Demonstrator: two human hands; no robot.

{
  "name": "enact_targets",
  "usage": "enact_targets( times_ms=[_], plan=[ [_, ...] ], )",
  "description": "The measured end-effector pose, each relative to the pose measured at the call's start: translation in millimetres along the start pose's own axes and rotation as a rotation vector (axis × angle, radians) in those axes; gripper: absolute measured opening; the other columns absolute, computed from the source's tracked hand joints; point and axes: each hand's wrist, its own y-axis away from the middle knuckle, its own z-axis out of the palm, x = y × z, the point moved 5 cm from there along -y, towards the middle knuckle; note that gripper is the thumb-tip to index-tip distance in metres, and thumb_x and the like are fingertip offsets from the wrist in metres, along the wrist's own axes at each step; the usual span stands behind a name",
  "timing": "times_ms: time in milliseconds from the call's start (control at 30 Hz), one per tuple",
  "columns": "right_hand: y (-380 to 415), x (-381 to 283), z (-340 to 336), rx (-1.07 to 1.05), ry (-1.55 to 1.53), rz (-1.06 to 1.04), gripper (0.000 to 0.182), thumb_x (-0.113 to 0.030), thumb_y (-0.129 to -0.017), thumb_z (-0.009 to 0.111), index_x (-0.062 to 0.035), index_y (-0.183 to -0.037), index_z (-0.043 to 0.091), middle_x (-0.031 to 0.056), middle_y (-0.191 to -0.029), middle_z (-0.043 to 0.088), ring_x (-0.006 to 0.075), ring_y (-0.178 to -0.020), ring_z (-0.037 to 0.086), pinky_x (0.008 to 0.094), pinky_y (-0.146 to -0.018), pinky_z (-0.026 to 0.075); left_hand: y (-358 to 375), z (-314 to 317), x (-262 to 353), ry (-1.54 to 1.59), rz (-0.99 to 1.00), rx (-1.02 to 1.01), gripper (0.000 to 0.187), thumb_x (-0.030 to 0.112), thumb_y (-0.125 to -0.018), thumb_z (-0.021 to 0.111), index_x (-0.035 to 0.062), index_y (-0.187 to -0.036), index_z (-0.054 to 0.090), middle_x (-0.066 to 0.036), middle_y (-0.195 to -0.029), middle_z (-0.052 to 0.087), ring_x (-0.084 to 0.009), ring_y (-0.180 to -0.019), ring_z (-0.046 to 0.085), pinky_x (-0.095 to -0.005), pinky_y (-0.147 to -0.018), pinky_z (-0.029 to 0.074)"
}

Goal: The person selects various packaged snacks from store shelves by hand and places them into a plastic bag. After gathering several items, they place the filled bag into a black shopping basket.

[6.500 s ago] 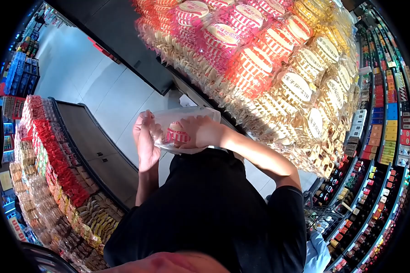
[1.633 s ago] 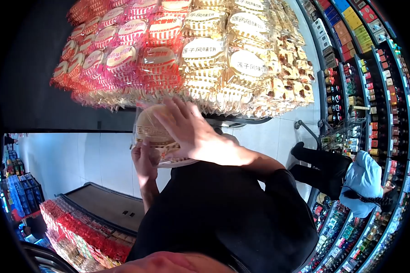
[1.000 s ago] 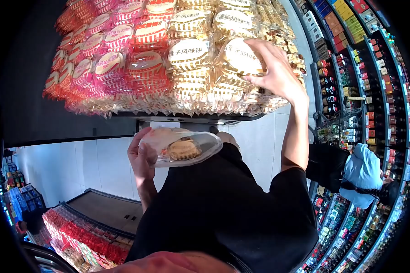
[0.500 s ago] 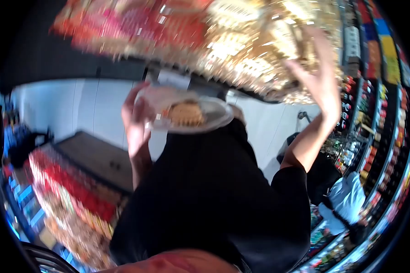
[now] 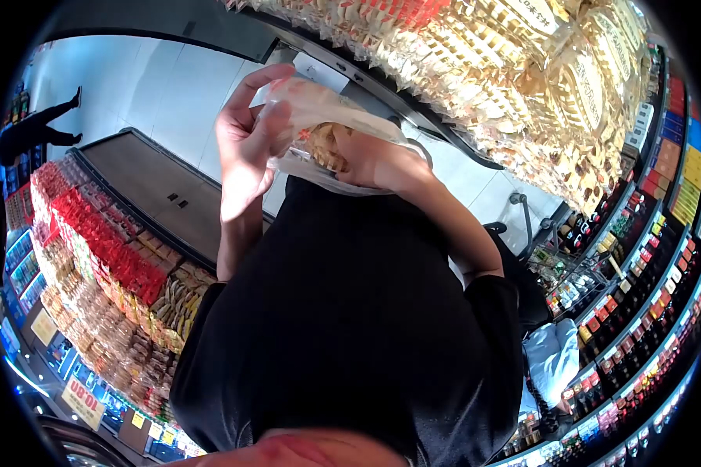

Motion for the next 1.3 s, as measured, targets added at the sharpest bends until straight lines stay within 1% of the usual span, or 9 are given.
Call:
enact_targets(
  times_ms=[100, 233, 333, 500, 633, 667, 833, 1000, 1300],
  plan=[
    [-11.8, 3.8, 13.2, -0.132, -0.070, -0.179, 0.075, -0.024, -0.078, 0.070, -0.0007, -0.142, 0.040, 0.0246, -0.139, 0.050, 0.0378, -0.130, 0.049, 0.0419, -0.108, 0.041, 5.0, -7.4, -3.4, -0.140, -0.071, 0.077, 0.044, 0.010, -0.092, 0.064, -0.0039, -0.133, 0.055, -0.008, -0.089, 0.071, -0.0027, -0.062, 0.051, -0.0183, -0.055, 0.035],
    [3.8, -12.9, -13.7, 0.229, -0.225, -0.429, 0.075, -0.027, -0.079, 0.069, -0.0053, -0.145, 0.039, 0.0243, -0.134, 0.054, 0.0389, -0.123, 0.055, 0.0437, -0.105, 0.044, 5.1, -22.6, -12.6, -0.037, -0.017, 0.081, 0.044, 0.005, -0.094, 0.061, -0.0046, -0.135, 0.050, -0.015, -0.103, 0.071, -0.0155, -0.085, 0.068, -0.0266, -0.075, 0.054],
    [27.1, -27.4, -38.9, -0.110, -0.080, 0.045, 0.074, -0.021, -0.080, 0.066, -0.0049, -0.147, 0.041, 0.0264, -0.112, 0.065, 0.0445, -0.105, 0.062, 0.0497, -0.089, 0.050, 0.8, -42.9, -18.7, 0.002, 0.023, 0.079, 0.040, 0.004, -0.098, 0.057, -0.0048, -0.136, 0.048, -0.018, -0.103, 0.071, -0.0178, -0.087, 0.069, -0.0281, -0.078, 0.056],
    [80.7, -53.5, -97.5, 0.021, -0.240, -0.310, 0.062, -0.030, -0.082, 0.066, -0.0031, -0.137, 0.053, 0.0228, -0.118, 0.065, 0.0392, -0.100, 0.064, 0.0455, -0.086, 0.051, -0.7, -55.0, -19.6, 0.118, 0.003, 0.064, 0.040, 0.005, -0.101, 0.055, -0.0050, -0.137, 0.043, -0.019, -0.101, 0.071, -0.0179, -0.081, 0.070, -0.0269, -0.070, 0.058],
    [145.4, -59.3, -171.5, 0.398, -0.369, -0.337, 0.059, -0.038, -0.087, 0.067, -0.0055, -0.136, 0.057, 0.0188, -0.128, 0.064, 0.0302, -0.095, 0.067, 0.0428, -0.083, 0.055, 3.5, -45.1, -14.4, 0.041, -0.010, 0.134, 0.036, 0.006, -0.101, 0.056, -0.0038, -0.135, 0.047, -0.005, -0.075, 0.065, -0.0027, -0.054, 0.049, -0.0185, -0.048, 0.036],
    [155.3, -57.4, -185.1, 0.614, -0.239, -0.320, 0.060, -0.038, -0.086, 0.068, -0.0073, -0.137, 0.057, 0.0182, -0.126, 0.065, 0.0288, -0.097, 0.067, 0.0428, -0.083, 0.056, 4.8, -44.1, -15.1, 0.024, -0.010, 0.135, 0.035, 0.007, -0.101, 0.057, -0.0032, -0.133, 0.050, 0.004, -0.063, 0.052, 0.0008, -0.049, 0.032, -0.0196, -0.045, 0.020],
    [173.9, -64.8, -237.8, 1.250, 0.852, 0.105, 0.073, -0.014, -0.072, 0.081, -0.0151, -0.141, 0.057, 0.0111, -0.138, 0.059, 0.0272, -0.123, 0.057, 0.0442, -0.104, 0.042, 5.4, -46.1, -19.4, 0.069, -0.007, 0.143, 0.037, 0.011, -0.100, 0.064, -0.0024, -0.132, 0.051, 0.007, -0.061, 0.045, 0.0014, -0.048, 0.029, -0.0200, -0.044, 0.017],
    [157.4, -30.1, -238.8, 1.362, 0.889, 0.131, 0.094, -0.003, -0.059, 0.086, -0.0121, -0.145, 0.047, 0.0088, -0.141, 0.056, 0.0282, -0.132, 0.050, 0.0456, -0.109, 0.033, 7.6, -46.6, -21.2, 0.053, 0.021, 0.130, 0.036, 0.012, -0.099, 0.065, -0.0007, -0.130, 0.053, 0.008, -0.060, 0.045, 0.0020, -0.047, 0.029, -0.0199, -0.043, 0.017],
    [159.9, -26.8, -255.1, 1.334, 0.851, 0.123, 0.074, -0.014, -0.071, 0.084, -0.0118, -0.139, 0.054, 0.0115, -0.139, 0.058, 0.0285, -0.128, 0.053, 0.0464, -0.109, 0.033, 10.2, -50.0, -19.6, 0.072, 0.028, 0.112, 0.036, 0.011, -0.099, 0.065, -0.0006, -0.130, 0.053, 0.008, -0.061, 0.049, 0.0021, -0.047, 0.032, -0.0193, -0.043, 0.018]
  ],
)
